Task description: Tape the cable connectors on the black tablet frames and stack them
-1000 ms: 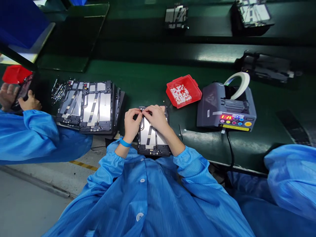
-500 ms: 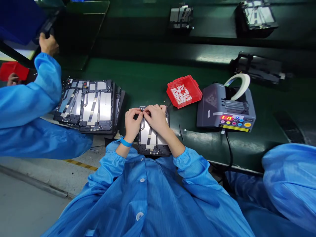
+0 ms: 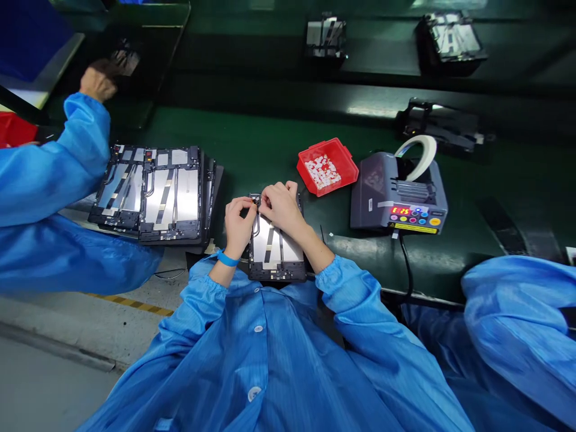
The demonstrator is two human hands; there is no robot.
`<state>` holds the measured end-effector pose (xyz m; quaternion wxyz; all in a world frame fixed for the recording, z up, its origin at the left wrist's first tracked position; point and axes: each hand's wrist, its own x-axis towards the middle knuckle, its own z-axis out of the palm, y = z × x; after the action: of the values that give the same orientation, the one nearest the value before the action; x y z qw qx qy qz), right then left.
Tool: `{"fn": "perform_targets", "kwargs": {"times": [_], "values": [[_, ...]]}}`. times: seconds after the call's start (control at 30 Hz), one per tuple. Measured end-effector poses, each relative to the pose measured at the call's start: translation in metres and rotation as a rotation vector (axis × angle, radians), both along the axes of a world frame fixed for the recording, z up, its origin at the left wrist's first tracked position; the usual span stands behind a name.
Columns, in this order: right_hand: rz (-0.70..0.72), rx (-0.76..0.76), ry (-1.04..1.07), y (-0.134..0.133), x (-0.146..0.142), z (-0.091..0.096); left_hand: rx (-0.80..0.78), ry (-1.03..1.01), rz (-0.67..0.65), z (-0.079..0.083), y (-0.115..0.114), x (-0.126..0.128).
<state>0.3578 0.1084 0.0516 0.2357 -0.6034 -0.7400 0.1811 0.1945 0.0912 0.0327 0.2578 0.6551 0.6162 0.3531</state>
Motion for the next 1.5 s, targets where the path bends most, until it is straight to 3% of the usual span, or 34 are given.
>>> {"fn": "perform_targets", "kwargs": {"times": [0.1,0.23,0.33,0.43,0.53,0.6,0.8,1.03,1.27,1.5], "values": [[-0.128,0.106,-0.076,0.009,0.033,0.007,0.000,-0.017,0.001,-0.001,0.001,0.000],[-0.455,0.215,-0.198,0.034,0.091,0.015,-0.001,-0.025,0.002,-0.003,0.001,0.000],[-0.525,0.193,-0.264,0.043,0.106,0.019,0.010,-0.030,0.011,-0.004,0.002,0.000],[-0.359,0.157,-0.204,0.034,0.083,0.019,0.026,-0.014,0.009,-0.003,0.003,0.000],[-0.096,0.023,-0.063,0.016,0.041,0.012,0.035,0.037,-0.012,-0.002,0.002,-0.002],[-0.007,-0.072,0.019,0.006,0.018,0.005,0.037,0.069,-0.023,-0.001,0.001,-0.003],[0.005,-0.088,0.120,-0.001,0.001,-0.005,0.071,0.164,-0.111,0.008,0.002,-0.005],[0.069,-0.030,0.001,-0.003,0.005,0.002,0.139,0.283,-0.206,0.010,0.009,-0.008],[0.186,-0.014,-0.038,0.003,0.016,0.007,0.116,0.277,-0.201,0.007,0.007,-0.005],[0.193,0.158,-0.254,0.004,0.003,0.002,0.134,0.242,-0.185,0.004,0.006,-0.003]]}}
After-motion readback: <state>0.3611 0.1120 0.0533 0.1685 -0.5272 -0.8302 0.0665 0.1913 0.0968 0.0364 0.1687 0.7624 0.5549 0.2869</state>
